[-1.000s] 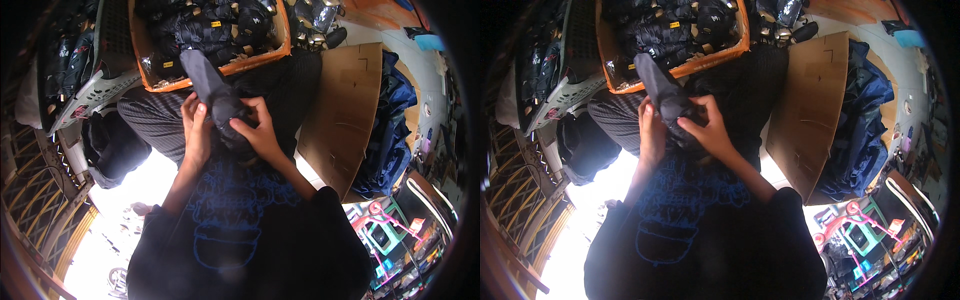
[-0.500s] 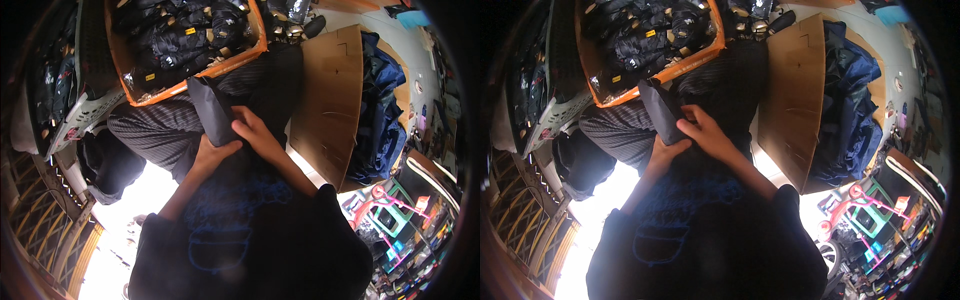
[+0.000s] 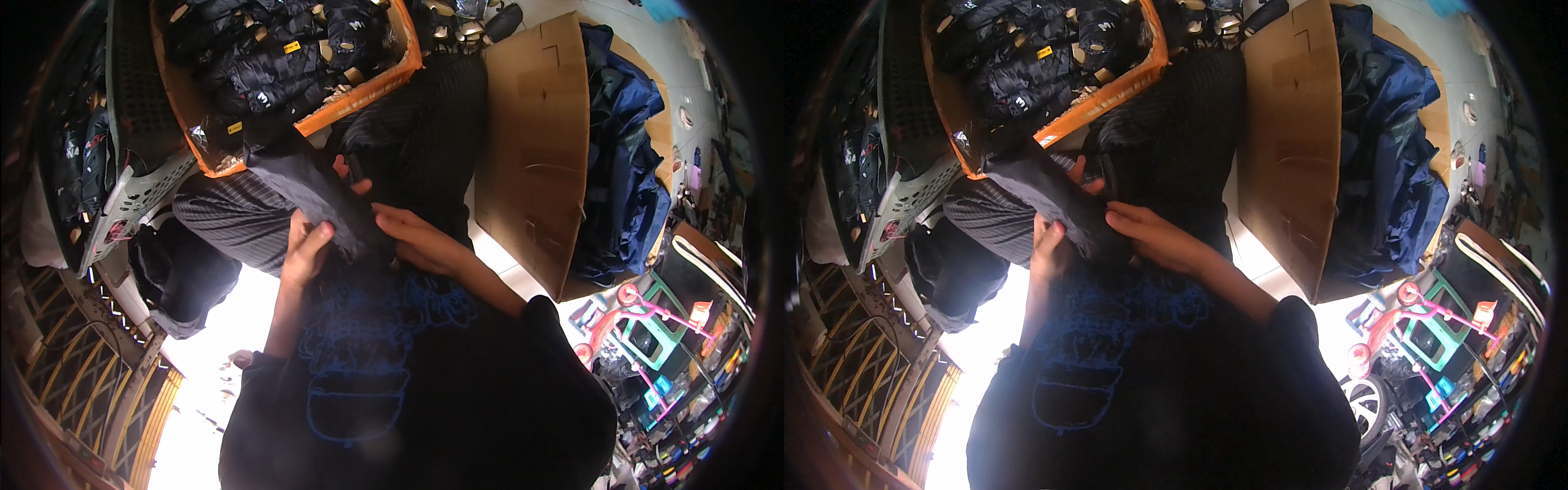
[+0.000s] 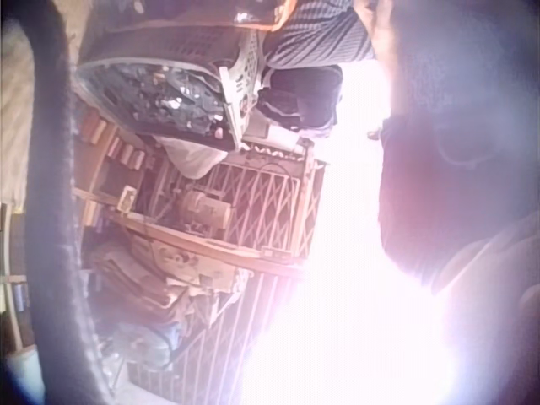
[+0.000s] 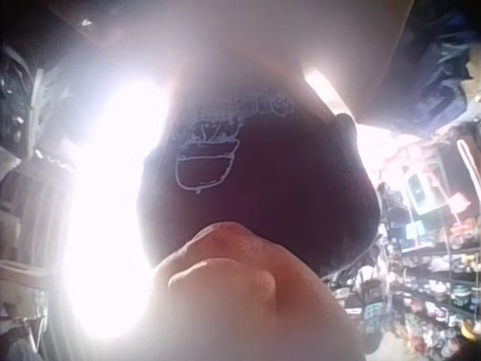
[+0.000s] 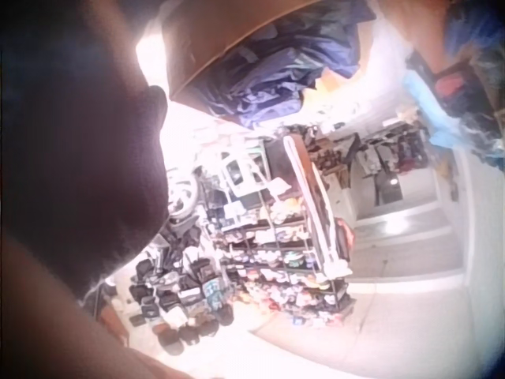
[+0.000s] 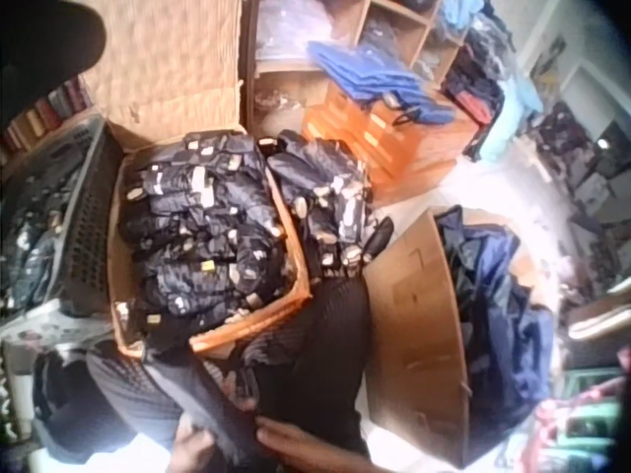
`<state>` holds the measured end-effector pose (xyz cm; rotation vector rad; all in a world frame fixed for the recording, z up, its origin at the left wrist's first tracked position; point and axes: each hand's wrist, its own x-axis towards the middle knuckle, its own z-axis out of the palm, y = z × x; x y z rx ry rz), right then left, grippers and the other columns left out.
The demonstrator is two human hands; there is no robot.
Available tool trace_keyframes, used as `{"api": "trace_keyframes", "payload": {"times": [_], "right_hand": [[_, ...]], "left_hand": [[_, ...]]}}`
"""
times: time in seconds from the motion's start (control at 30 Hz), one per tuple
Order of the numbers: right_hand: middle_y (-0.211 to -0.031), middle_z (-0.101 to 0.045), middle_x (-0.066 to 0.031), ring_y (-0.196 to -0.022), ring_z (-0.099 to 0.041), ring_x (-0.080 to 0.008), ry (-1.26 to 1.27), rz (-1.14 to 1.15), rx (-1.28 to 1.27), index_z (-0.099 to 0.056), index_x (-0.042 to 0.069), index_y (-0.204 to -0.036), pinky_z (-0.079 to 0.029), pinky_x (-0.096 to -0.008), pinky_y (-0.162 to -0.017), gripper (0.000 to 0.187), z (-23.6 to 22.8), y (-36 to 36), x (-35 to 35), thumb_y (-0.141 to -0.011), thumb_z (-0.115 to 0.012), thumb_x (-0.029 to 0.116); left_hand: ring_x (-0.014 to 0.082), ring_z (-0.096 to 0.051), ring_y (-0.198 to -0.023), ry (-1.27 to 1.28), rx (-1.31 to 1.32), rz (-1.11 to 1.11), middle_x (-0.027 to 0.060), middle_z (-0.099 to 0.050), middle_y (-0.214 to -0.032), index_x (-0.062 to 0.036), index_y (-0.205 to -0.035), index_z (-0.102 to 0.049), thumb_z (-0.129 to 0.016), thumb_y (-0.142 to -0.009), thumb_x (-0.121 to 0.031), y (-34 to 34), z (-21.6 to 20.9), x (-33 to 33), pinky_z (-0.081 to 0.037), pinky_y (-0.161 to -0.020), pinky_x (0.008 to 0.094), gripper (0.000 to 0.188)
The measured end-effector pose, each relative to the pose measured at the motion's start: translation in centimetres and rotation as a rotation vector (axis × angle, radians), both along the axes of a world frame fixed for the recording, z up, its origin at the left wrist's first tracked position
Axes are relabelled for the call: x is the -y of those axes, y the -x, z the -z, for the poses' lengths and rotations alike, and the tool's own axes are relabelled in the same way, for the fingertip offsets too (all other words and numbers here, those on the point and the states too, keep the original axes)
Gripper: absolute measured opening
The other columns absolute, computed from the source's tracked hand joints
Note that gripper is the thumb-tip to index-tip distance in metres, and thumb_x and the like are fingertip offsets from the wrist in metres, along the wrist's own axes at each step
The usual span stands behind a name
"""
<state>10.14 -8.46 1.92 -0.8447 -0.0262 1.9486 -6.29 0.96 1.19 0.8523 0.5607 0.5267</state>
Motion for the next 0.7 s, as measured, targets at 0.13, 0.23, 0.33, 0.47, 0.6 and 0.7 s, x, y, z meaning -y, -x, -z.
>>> {"api": "trace_keyframes", "payload": {"times": [0.13, 0.23, 0.33, 0.47, 0.6, 0.7], "right_hand": [[-0.111, -0.052, -0.0088, -0.109, -0.05, -0.0169, -0.19, 0.001, 0.613, -0.045, 0.006, -0.119, -0.043, -0.0325, -0.09, 0.048, -0.6, 0.9, -0.9, -0.086, -0.071, 0.028], [-0.109, -0.05, -0.008, -0.107, -0.049, -0.0159, -0.264, 0.03, 0.826, -0.042, 0.007, -0.119, -0.043, -0.0313, -0.088, 0.056, -0.9, 1.5, -2.1, -0.081, -0.076, 0.027], [-0.108, -0.05, -0.0081, -0.105, -0.049, -0.014, -0.282, 0.029, 0.819, -0.04, 0.008, -0.119, -0.043, -0.0298, -0.087, 0.052, -0.9, 1.5, -2.5, -0.085, -0.073, 0.027], [-0.108, -0.052, -0.0094, -0.097, -0.056, -0.0128, -0.064, 0.078, 0.398, -0.041, 0.006, -0.123, -0.048, -0.0288, -0.08, 0.044, -1.1, 1.3, -3.3, -0.093, -0.063, 0.029], [-0.103, -0.06, -0.0106, -0.078, -0.065, -0.0138, -0.095, -0.11, 0.327, -0.044, 0.003, -0.127, -0.055, -0.0277, -0.053, 0.051, -3.0, 1.5, -3.4, -0.091, -0.064, 0.033], [-0.096, -0.062, -0.0093, -0.074, -0.065, -0.0141, -0.009, -0.025, 0.306, -0.051, 0.001, -0.12, -0.055, -0.0273, -0.054, 0.045, -3.6, 1.5, -3.7, -0.09, -0.066, 0.031]], "left_hand": [[0.0303, -0.04, -0.133, 0.03, -0.034, -0.111, 0.0232, -0.037, -0.145, 0.0018, -0.148, -0.021, -0.06, -0.08, -0.067, 0.7, 0.9, -0.6, -0.03, -0.111, 0.0429, 0.104], [0.0278, -0.049, -0.124, -0.007, -0.104, -0.325, 0.0209, -0.049, -0.134, 0.0006, -0.142, -0.03, -0.059, -0.088, -0.056, -0.7, -0.7, -0.6, -0.037, -0.106, 0.041, 0.084], [0.024, -0.059, -0.109, 0.052, -0.231, -0.405, 0.0173, -0.058, -0.124, 0.0017, -0.133, -0.041, -0.053, -0.096, -0.044, -1.9, -2.5, -1.2, -0.049, -0.095, 0.0376, 0.061], [0.0237, -0.059, -0.109, 0.075, -0.173, -0.383, 0.0173, -0.058, -0.124, 0.0018, -0.133, -0.041, -0.052, -0.096, -0.041, -1.9, -3.2, -1.6, -0.05, -0.093, 0.0384, 0.058], [0.0247, -0.06, -0.109, 0.079, -0.153, -0.371, 0.0182, -0.058, -0.123, 0.0023, -0.133, -0.04, -0.053, -0.096, -0.038, -2.1, -3.4, -1.7, -0.051, -0.093, 0.0396, 0.056], [0.026, -0.059, -0.109, 0.013, -0.198, -0.365, 0.0194, -0.058, -0.123, 0.0023, -0.132, -0.04, -0.054, -0.096, -0.036, -2.1, -3.2, -1.5, -0.05, -0.094, 0.0402, 0.055]]}}
